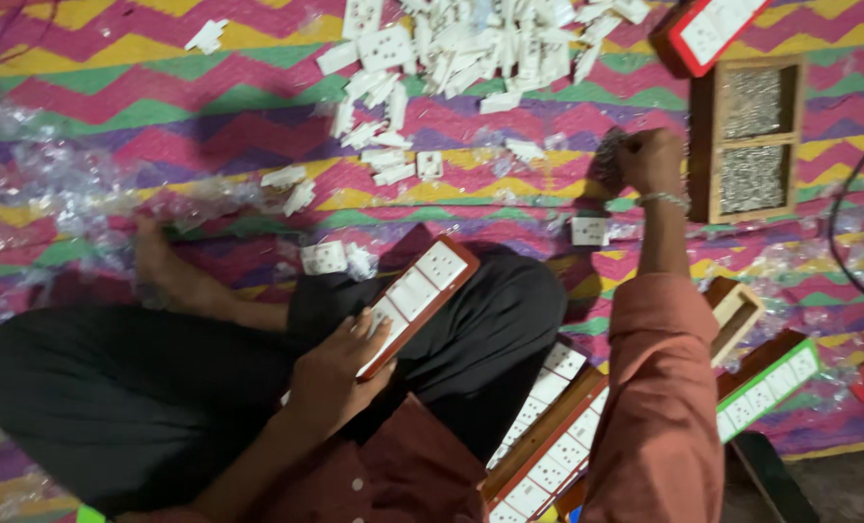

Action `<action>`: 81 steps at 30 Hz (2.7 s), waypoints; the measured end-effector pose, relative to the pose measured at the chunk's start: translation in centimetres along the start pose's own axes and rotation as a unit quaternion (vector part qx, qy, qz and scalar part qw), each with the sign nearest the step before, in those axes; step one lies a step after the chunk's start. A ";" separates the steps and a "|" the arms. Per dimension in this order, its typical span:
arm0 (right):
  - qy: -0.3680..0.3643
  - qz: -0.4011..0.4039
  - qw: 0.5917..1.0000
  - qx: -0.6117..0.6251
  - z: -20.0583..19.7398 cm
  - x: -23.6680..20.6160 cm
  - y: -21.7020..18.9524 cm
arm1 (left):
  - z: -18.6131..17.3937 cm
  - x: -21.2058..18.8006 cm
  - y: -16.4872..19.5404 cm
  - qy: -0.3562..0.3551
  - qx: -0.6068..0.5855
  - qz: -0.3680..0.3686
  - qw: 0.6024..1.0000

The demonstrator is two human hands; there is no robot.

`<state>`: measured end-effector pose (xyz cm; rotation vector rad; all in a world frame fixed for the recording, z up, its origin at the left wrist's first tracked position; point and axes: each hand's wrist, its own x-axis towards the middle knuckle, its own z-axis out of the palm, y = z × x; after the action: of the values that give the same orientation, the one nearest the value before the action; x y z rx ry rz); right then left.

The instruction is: The person sits on a mat and assembles white electrical socket modules into a red multi-gang backbox. They place the modules into the frame, then insert and tighten screws to secure them. The person repeats this process for multiple units, handling loose screws and finished assemblies.

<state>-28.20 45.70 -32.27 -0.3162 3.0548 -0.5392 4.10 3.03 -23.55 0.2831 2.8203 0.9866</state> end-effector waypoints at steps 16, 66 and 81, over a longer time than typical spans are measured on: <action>0.121 0.008 0.910 0.395 -2.8 -7.5 -10.8 | 2.9 -4.1 -2.8 0.104 -0.038 0.076 0.991; -0.052 -0.392 0.918 0.021 -2.7 -23.1 -34.2 | 3.0 -6.8 -3.1 0.081 0.026 0.108 0.991; 0.141 -0.011 0.988 0.061 -2.1 -11.3 -7.1 | -0.4 -4.0 -4.6 0.017 -0.430 -0.130 0.893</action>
<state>-15.89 42.11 -28.01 -0.2912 3.2696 -0.8350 7.27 -1.60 -25.85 -0.2133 2.0629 2.0019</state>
